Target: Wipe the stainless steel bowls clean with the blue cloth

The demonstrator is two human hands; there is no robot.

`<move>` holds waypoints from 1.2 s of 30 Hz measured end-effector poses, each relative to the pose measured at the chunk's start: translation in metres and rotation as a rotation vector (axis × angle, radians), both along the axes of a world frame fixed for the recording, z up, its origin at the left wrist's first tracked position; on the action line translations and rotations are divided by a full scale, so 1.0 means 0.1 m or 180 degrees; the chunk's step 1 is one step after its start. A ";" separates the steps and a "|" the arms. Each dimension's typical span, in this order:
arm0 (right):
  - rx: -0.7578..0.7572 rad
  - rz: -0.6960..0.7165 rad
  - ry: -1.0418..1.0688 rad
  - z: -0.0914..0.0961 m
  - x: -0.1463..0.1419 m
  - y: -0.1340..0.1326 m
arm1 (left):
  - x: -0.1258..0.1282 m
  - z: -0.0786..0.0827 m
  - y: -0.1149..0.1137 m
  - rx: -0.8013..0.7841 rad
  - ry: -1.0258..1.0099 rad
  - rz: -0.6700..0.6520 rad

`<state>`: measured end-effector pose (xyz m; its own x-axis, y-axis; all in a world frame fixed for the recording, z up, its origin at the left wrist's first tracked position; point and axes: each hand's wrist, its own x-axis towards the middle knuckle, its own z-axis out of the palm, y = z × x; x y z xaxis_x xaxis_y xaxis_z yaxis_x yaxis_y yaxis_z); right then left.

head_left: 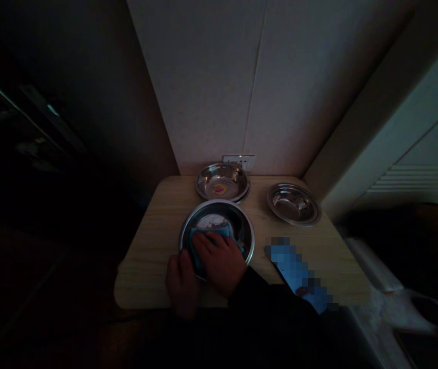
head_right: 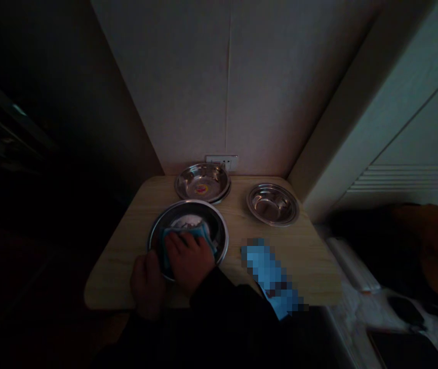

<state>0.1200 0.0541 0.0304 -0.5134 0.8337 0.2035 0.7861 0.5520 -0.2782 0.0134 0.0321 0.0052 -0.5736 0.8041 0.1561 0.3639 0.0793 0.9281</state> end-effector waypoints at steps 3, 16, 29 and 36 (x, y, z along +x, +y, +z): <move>0.0060 -0.0171 -0.0089 0.00 -0.06 0.07 | -0.01 0.00 0.01 -0.0012 0.0003 0.0077; -0.0105 -0.0022 -0.0142 0.04 0.04 0.13 | -0.03 -0.04 0.02 0.0019 -0.0011 -0.0026; -0.0754 0.0645 -0.0182 0.19 0.21 0.06 | -0.04 -0.05 0.00 -0.0069 -0.0029 0.0043; -0.0885 0.0528 -0.0079 0.19 0.07 0.04 | -0.06 -0.05 -0.01 -0.0056 0.0024 0.0159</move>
<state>0.1270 0.0581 0.0490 -0.6488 0.7602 -0.0346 0.7003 0.5787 -0.4180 0.0070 0.0315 0.0001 -0.6120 0.7771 0.1468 0.3660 0.1138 0.9236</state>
